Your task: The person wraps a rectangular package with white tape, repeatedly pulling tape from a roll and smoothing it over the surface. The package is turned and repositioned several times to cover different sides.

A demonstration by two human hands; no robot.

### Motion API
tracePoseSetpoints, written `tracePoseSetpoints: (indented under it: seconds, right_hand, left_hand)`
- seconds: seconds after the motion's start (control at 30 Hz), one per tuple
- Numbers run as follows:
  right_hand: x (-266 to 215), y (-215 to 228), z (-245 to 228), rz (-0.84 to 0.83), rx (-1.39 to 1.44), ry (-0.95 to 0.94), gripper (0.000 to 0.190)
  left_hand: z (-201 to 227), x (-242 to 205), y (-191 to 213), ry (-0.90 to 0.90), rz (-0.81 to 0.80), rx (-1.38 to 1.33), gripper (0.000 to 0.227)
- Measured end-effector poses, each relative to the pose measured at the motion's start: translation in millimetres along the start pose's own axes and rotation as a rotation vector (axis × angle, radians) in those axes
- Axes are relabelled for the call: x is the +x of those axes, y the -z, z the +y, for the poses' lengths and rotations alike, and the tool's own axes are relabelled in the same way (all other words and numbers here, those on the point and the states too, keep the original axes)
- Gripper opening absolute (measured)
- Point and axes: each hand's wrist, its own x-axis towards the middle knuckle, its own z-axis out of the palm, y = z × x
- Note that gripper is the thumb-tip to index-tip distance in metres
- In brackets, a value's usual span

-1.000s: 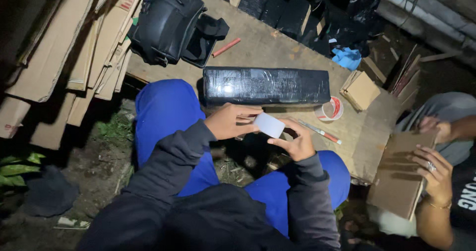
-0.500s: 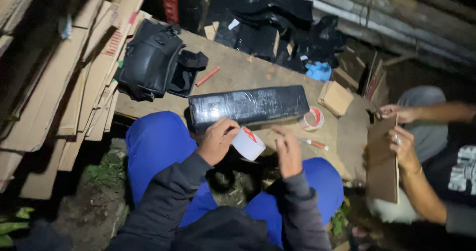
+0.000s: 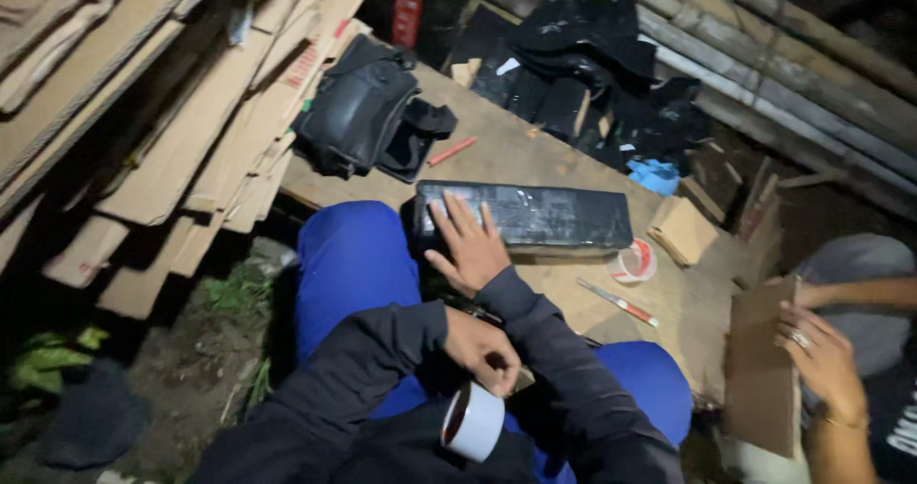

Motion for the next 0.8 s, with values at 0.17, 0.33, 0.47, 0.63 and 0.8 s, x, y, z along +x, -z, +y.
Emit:
tracePoseSetpoints:
  seconds: [0.17,0.33,0.47,0.63,0.8]
  right_hand:
    - [10.1,66.9,35.2,0.038,-0.076,-0.508,0.067]
    - [14.6,215.6,33.0,0.153,0.07,-0.18,0.093]
    - [-20.4,291.4,-26.9,0.489,0.347,-0.06,0.078]
    - [-16.3,342.5,-97.4,0.17,0.101,0.027,0.09]
    - [-59.2,223.0,-89.0,-0.025,0.039,-0.229,0.098]
  left_hand:
    - [-10.9,3.4,-10.0,0.074,0.023,0.063,0.029]
    - [-22.2,9.0,3.6,-0.017,0.095,0.117,0.028]
    - [-26.0,11.0,-10.0,0.076,0.133,0.227,0.023]
    - [8.6,-0.4,-3.0,0.0,0.465,0.162,0.016]
    - [31.6,-9.8,13.7,-0.094,1.263,0.313,0.017]
